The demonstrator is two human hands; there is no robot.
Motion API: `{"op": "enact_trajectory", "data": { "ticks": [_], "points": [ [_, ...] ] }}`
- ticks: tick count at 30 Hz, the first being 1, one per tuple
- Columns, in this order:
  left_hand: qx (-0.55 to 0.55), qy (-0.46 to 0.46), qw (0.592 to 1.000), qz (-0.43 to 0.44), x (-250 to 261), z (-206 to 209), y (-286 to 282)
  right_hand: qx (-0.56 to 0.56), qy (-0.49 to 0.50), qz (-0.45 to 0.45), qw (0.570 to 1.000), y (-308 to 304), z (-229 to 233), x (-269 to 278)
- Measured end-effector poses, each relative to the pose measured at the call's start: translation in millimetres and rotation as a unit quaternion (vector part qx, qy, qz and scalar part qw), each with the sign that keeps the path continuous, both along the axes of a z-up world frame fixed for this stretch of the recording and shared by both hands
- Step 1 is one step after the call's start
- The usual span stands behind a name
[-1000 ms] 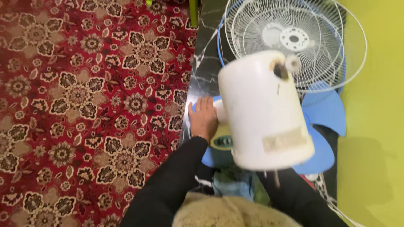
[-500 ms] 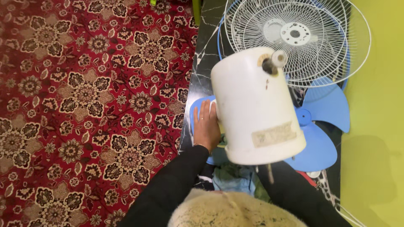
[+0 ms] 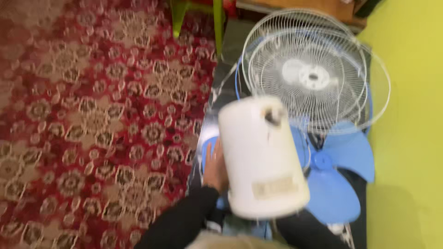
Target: The person wipes the white motor housing of an electric fan with a cloth, then attaches the motor to the blue base and secures it with a screwdriver. The person also handles the fan blades and grille, which remain disassembled on the table.
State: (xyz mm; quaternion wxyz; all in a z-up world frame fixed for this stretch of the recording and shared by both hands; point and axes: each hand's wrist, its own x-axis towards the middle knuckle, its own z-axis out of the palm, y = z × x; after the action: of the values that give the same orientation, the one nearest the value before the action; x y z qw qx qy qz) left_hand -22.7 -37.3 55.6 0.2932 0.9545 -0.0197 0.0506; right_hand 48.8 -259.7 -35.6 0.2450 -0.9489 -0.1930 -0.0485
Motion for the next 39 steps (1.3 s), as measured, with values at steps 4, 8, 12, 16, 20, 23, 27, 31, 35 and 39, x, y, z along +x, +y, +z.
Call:
{"op": "enact_trajectory", "data": {
  "ticks": [4,8,12,16,20,23,27,31,35,39],
  "points": [
    [0.100,0.012,0.995,0.022,36.0,-25.0,12.0,-0.001,0.012,-0.003,1.000,-12.5,-1.8,-30.4],
    [0.031,-0.025,0.993,0.113,76.4,-43.4,17.7,-0.004,0.014,-0.003,1.000,-19.5,-3.7,-33.3],
    [0.037,0.046,0.990,0.127,83.4,-48.8,17.7,-0.009,0.018,-0.005,1.000,-27.0,-4.8,-28.7],
    [0.014,0.069,0.992,0.108,82.5,-44.5,20.9,-0.020,0.026,-0.009,0.999,-35.2,1.5,-29.3],
    [0.034,0.024,0.996,0.077,80.6,-38.7,25.9,-0.021,0.039,-0.010,0.999,-26.6,6.3,-30.9],
    [0.065,0.015,0.997,0.043,81.2,-33.8,25.4,-0.021,0.040,-0.011,0.999,-23.5,10.9,-25.8],
    [0.109,0.028,0.993,0.047,97.2,-32.6,25.2,-0.017,0.025,-0.012,0.999,-16.9,10.5,1.9],
    [0.147,0.062,0.987,0.018,86.0,-45.5,22.7,-0.010,0.024,-0.008,1.000,-18.5,11.1,-4.3],
    [0.079,0.027,0.995,0.061,97.8,-73.3,28.4,0.004,0.002,-0.010,1.000,-12.9,5.0,5.7],
    [0.018,-0.076,0.992,0.101,97.0,-99.1,27.7,0.016,0.000,-0.024,1.000,-11.7,-5.2,-20.9]
  ]
}}
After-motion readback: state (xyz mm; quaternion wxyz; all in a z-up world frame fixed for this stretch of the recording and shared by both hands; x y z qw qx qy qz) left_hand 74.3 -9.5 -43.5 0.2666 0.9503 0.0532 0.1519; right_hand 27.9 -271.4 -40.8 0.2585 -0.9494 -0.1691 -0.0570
